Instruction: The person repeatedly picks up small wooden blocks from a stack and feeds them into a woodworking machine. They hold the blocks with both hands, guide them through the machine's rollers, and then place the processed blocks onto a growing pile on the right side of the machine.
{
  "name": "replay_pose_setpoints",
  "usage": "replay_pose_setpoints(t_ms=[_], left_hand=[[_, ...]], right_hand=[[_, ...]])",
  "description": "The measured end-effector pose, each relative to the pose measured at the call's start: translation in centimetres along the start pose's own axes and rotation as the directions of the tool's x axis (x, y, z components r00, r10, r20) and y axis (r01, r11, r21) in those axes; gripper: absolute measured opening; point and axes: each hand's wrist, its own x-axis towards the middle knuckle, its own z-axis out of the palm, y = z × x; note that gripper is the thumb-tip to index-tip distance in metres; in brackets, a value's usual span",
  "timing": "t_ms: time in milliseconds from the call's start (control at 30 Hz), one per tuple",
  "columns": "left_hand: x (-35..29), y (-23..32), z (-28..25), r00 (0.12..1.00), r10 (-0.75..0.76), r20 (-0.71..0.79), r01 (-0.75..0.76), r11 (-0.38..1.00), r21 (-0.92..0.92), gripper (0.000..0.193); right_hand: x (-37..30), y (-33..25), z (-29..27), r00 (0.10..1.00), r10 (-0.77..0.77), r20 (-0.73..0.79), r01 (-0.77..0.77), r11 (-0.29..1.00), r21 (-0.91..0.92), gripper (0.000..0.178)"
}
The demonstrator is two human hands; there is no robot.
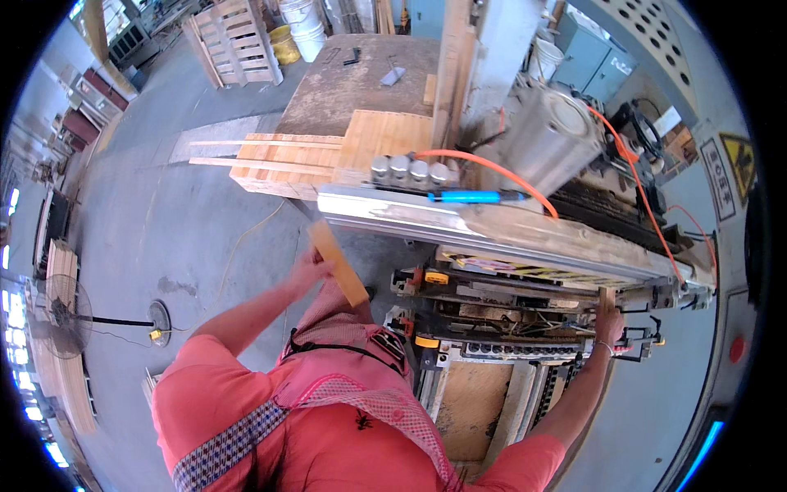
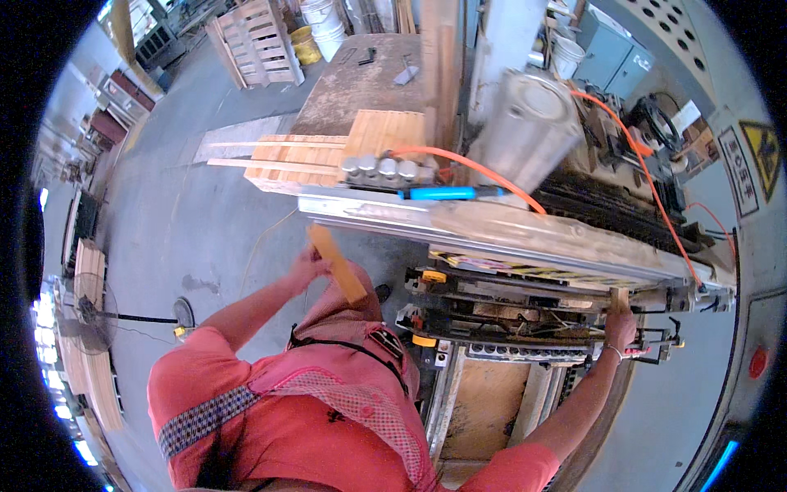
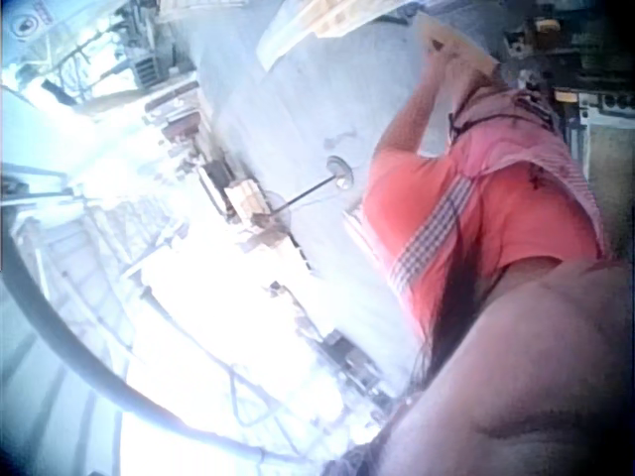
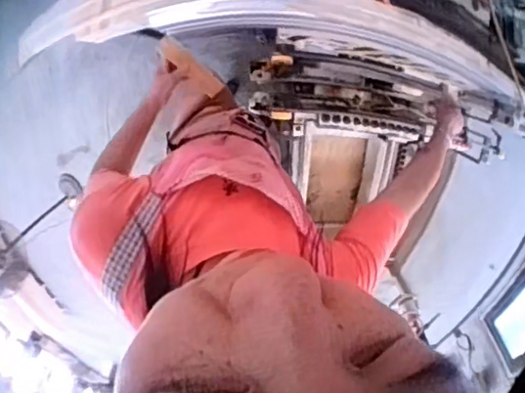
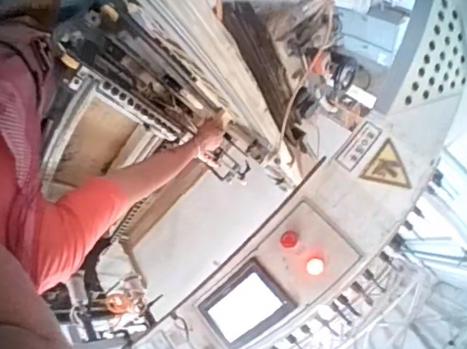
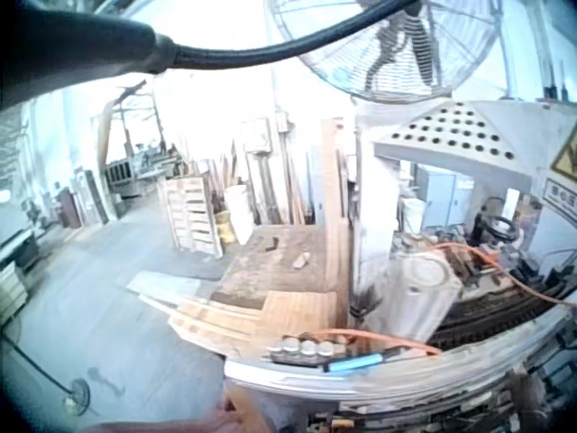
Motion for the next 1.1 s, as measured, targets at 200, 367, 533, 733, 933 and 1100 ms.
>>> replay_pose_setpoints(t_ms=[200, 367, 533, 733, 933, 1100], left_hand=[[12.2, 2.4, -8.5, 0.964, 0.102, -0.246, -0.077, 0.991, 0.108, 0.030], [24.0, 1.7, -13.9, 0.974, 0.064, -0.215, -0.035, 0.990, 0.134, 0.023], [32.3, 1.9, -12.7, 0.996, 0.046, -0.075, -0.047, 0.999, -0.010, 0.016], [35.4, 0.0, -11.6, 0.995, -0.078, 0.054, 0.071, 0.989, 0.127, 0.014], [35.6, -0.3, -11.3, 0.996, -0.079, 0.040, 0.074, 0.990, 0.120, 0.016], [39.0, -3.4, -10.3, 0.988, -0.066, 0.139, 0.060, 0.997, 0.047, 0.018]], right_hand=[[-3.3, 0.3, 1.4, 0.900, -0.151, -0.410, 0.090, 0.982, -0.164, 0.058], [-11.6, -4.2, -0.1, 0.994, -0.054, -0.092, 0.055, 0.998, 0.006, 0.044], [-20.2, -4.0, 0.2, 0.997, 0.041, -0.067, -0.029, 0.984, 0.175, 0.029], [-28.3, -4.0, -0.6, 0.978, 0.180, 0.105, -0.188, 0.979, 0.073, 0.024], [-32.4, -5.0, -0.9, 0.985, 0.154, 0.077, -0.161, 0.982, 0.098, 0.026], [-36.8, -4.2, -0.1, 0.959, 0.263, 0.100, -0.264, 0.965, -0.010, 0.023]])
